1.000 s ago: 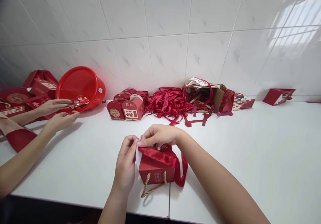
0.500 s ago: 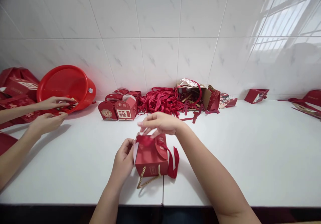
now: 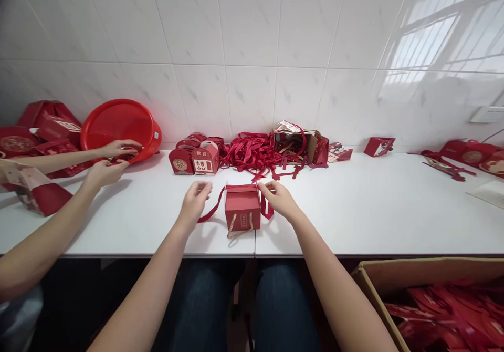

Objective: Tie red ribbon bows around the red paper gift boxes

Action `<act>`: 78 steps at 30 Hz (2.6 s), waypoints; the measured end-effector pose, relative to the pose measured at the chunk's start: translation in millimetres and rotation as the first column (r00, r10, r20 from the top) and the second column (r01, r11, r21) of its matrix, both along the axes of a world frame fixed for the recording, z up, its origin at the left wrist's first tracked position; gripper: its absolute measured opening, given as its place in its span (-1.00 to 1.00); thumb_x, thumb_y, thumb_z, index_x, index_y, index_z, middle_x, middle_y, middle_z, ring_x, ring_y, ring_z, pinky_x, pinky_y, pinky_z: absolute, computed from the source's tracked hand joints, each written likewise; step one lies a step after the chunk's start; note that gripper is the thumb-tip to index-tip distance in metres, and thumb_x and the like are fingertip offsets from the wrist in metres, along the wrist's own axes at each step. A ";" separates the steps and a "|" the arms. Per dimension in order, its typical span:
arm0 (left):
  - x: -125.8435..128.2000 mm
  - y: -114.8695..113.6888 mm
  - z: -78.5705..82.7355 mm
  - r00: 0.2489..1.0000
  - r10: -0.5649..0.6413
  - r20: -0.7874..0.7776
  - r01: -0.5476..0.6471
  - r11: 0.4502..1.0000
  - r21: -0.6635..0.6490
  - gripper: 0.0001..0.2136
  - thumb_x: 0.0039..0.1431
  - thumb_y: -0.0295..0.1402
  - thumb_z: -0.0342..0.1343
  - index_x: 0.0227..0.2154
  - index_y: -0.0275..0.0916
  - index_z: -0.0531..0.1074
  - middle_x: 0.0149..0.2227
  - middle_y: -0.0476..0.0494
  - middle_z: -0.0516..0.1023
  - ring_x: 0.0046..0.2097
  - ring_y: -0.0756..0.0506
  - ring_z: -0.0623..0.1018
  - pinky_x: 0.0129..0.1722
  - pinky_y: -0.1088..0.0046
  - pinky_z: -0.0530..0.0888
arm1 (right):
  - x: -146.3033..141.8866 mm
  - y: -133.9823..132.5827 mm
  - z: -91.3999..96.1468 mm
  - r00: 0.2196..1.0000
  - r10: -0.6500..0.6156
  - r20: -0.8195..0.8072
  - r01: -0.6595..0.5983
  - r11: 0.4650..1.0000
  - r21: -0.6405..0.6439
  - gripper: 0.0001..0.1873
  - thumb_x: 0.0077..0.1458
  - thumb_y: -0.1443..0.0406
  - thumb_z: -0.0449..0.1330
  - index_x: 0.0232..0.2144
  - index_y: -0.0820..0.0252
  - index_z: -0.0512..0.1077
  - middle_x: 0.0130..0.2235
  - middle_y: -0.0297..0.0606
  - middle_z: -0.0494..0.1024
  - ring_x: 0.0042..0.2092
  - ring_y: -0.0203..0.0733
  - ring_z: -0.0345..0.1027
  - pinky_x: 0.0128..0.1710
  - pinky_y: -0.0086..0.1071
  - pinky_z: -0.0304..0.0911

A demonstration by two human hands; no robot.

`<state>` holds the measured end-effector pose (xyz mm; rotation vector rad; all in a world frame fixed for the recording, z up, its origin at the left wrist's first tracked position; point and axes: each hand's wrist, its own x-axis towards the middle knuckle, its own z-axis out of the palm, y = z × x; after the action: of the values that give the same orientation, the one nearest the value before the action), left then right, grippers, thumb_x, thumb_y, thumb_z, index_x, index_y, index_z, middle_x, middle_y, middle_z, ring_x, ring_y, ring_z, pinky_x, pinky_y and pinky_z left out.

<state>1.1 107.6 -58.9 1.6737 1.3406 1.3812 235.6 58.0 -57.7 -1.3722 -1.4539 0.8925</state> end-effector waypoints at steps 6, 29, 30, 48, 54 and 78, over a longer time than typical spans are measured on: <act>47.6 14.2 1.7 0.989 -0.140 0.049 0.141 0.990 -0.021 -0.80 0.11 -0.20 0.02 -0.49 -0.21 0.24 -0.47 0.02 0.34 -0.37 -0.02 0.38 -0.30 0.46 0.32 | -23.1 3.5 -11.7 0.977 -0.072 -0.199 0.067 0.997 -0.028 -0.49 -0.10 -0.15 0.15 -0.45 0.16 0.24 -0.36 -0.31 0.39 -0.36 -0.28 0.28 -0.40 -0.42 0.25; 42.8 -8.9 24.4 0.906 -0.284 -0.313 0.249 0.957 -0.147 -0.90 0.09 -0.35 0.01 -0.50 -0.21 0.33 -0.54 0.03 0.39 -0.47 -0.03 0.38 -0.45 0.50 0.28 | -28.8 -13.7 -7.0 0.988 -0.152 0.004 0.150 0.982 0.117 -0.80 -0.05 0.20 0.20 -0.36 0.18 0.49 -0.49 -0.38 0.33 -0.46 -0.32 0.18 -0.47 -0.44 0.09; 43.4 -10.4 25.1 0.900 -0.285 -0.330 0.251 0.957 -0.143 -0.92 0.06 -0.37 0.03 -0.50 -0.21 0.33 -0.52 0.02 0.41 -0.45 -0.03 0.39 -0.44 0.51 0.28 | -29.5 -14.7 -6.7 0.986 -0.166 0.013 0.164 0.981 0.108 -0.79 -0.03 0.21 0.18 -0.34 0.18 0.49 -0.48 -0.37 0.34 -0.45 -0.31 0.20 -0.46 -0.44 0.10; 30.8 -3.0 11.0 0.929 -0.017 -0.370 -0.016 0.996 -0.084 -0.77 -0.05 -0.21 0.22 -0.41 -0.18 0.31 -0.50 0.02 0.34 -0.41 -0.08 0.39 -0.43 0.48 0.21 | 0.1 -17.8 -5.0 0.997 -0.073 -0.040 0.061 0.970 -0.236 -0.46 -0.15 -0.03 0.29 -0.70 0.14 0.09 -0.75 -0.56 0.01 -0.68 -0.48 -0.22 -0.76 -0.54 -0.28; 19.9 4.6 9.5 0.941 -0.235 -0.244 0.191 0.963 -0.192 -0.75 -0.11 -0.15 0.24 -0.55 -0.22 0.40 -0.58 0.04 0.35 -0.50 -0.03 0.32 -0.49 0.50 0.18 | 7.5 -13.3 -7.8 0.995 -0.034 -0.097 0.013 0.979 -0.204 -0.45 -0.24 -0.03 0.34 -0.71 0.15 0.11 -0.72 -0.55 0.05 -0.66 -0.50 -0.22 -0.75 -0.56 -0.29; 7.9 2.5 -39.7 0.804 -0.476 0.357 0.589 0.719 -0.369 -0.47 -0.27 0.15 0.22 -0.52 -0.29 0.35 -0.63 0.13 0.17 -0.64 0.13 0.03 -0.64 0.55 -0.09 | -1.7 -23.0 -73.8 0.949 -0.316 -0.010 0.308 0.915 0.262 -0.49 -0.06 -0.06 0.10 -0.67 0.11 -0.03 -0.63 -0.51 0.00 -0.53 -0.35 -0.12 -0.51 -0.44 -0.06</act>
<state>9.0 110.1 -98.6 1.3568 0.8465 0.7953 233.9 35.0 -131.5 -1.3730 -1.2762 0.4573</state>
